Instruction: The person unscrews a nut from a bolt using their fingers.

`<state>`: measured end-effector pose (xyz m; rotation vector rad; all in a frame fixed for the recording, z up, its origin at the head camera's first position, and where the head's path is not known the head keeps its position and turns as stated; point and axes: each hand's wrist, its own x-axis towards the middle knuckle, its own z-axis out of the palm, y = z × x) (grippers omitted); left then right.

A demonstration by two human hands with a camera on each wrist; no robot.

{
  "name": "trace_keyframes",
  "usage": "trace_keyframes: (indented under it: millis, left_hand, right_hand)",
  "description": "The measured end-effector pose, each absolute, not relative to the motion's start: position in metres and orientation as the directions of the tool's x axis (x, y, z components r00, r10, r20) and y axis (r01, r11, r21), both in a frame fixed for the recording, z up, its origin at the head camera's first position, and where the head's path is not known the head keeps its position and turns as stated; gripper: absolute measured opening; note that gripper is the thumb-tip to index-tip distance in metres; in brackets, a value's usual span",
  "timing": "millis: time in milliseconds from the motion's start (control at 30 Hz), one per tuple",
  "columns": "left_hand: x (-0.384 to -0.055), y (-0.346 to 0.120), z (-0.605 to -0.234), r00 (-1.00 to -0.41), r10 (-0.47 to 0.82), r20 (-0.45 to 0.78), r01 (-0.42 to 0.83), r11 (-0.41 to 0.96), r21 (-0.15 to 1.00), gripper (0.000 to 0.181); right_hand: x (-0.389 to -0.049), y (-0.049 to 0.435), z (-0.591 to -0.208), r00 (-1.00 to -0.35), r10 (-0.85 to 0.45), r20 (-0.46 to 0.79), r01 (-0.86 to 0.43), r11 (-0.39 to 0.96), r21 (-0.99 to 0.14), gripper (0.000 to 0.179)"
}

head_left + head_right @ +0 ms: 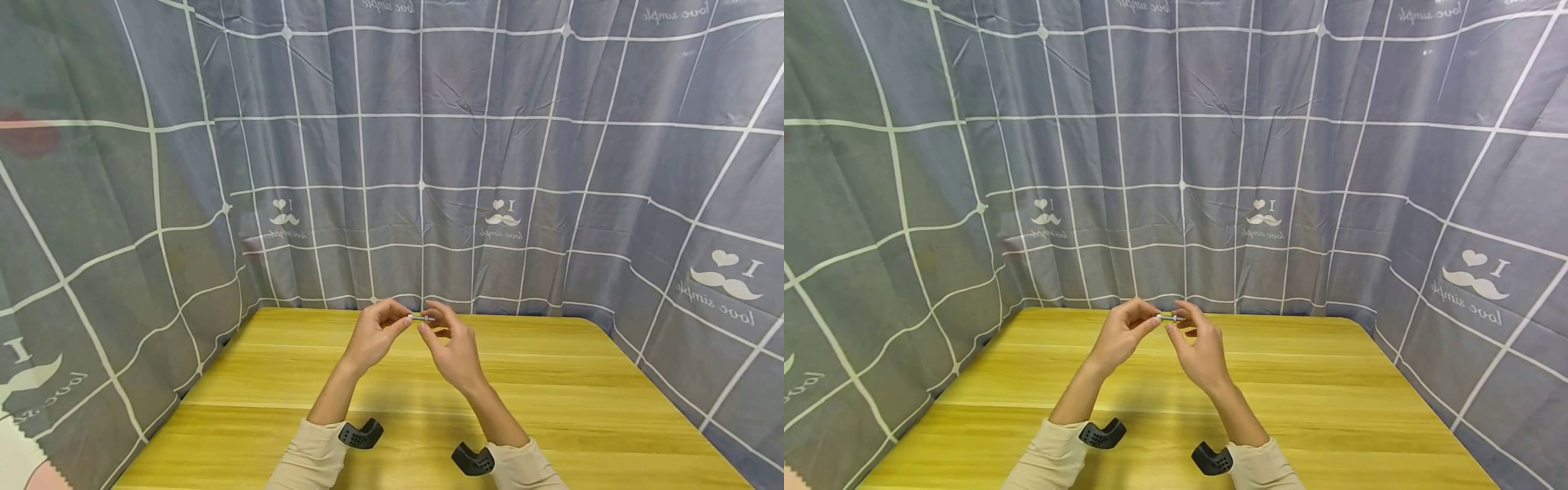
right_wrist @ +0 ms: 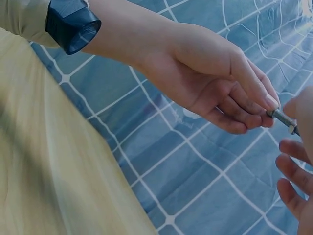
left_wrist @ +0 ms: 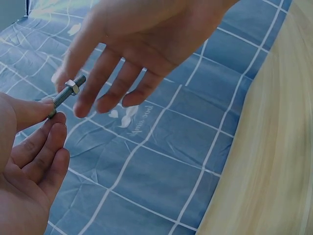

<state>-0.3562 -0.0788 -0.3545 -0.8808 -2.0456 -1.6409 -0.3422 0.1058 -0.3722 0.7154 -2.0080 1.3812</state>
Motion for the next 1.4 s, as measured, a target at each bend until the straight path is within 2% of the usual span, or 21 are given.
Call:
trace_keyframes:
  millis: [200,400,600,667,800,933,1033,1167,1300,1400]
  left_hand:
    - [-0.3585,-0.0803,-0.3573,-0.724,0.237,0.648,0.682,0.103,0.724,0.006]
    - [-0.3591,-0.0813,-0.3579,-0.719,0.242,0.651,0.687,0.107,0.719,0.006]
    - [-0.3599,-0.0811,-0.3586,-0.714,0.243,0.656,0.691,0.098,0.716,0.006]
    - [-0.3599,-0.0813,-0.3588,-0.714,0.245,0.656,0.691,0.096,0.716,0.006]
    - [-0.3597,-0.082,-0.3588,-0.718,0.247,0.651,0.688,0.104,0.718,0.006]
    - [-0.3585,-0.0817,-0.357,-0.718,0.246,0.651,0.688,0.106,0.718,0.006]
    - [-0.3577,-0.0813,-0.3561,-0.717,0.245,0.653,0.69,0.111,0.715,0.006]
    - [-0.3584,-0.0798,-0.3559,-0.722,0.238,0.65,0.687,0.129,0.715,0.006]
    - [-0.3596,-0.0791,-0.3564,-0.724,0.231,0.65,0.686,0.132,0.716,0.006]
    - [-0.3593,-0.0797,-0.3567,-0.729,0.23,0.645,0.679,0.125,0.723,0.006]
  right_hand:
    - [-0.3427,0.1066,-0.3728,-0.68,-0.063,0.73,-0.707,0.317,-0.632,0.017]
    - [-0.3415,0.1065,-0.3718,-0.672,-0.086,0.735,-0.723,0.287,-0.628,0.038]
    - [-0.3432,0.1072,-0.3727,-0.662,-0.06,0.747,-0.722,0.321,-0.613,0.014]
    - [-0.3433,0.1074,-0.3725,-0.648,-0.065,0.759,-0.733,0.324,-0.598,0.012]
    - [-0.3426,0.107,-0.3722,-0.64,-0.074,0.765,-0.743,0.315,-0.591,0.019]
    - [-0.3419,0.1064,-0.3715,-0.674,-0.071,0.735,-0.713,0.321,-0.623,0.029]
    - [-0.3427,0.106,-0.3716,-0.692,-0.069,0.718,-0.692,0.346,-0.634,0.023]
    - [-0.3436,0.1057,-0.3714,-0.676,-0.074,0.733,-0.707,0.347,-0.616,0.015]
    - [-0.3419,0.1058,-0.371,-0.673,-0.095,0.734,-0.717,0.329,-0.614,0.032]
    - [-0.3413,0.1059,-0.3717,-0.691,-0.097,0.716,-0.701,0.328,-0.633,0.033]
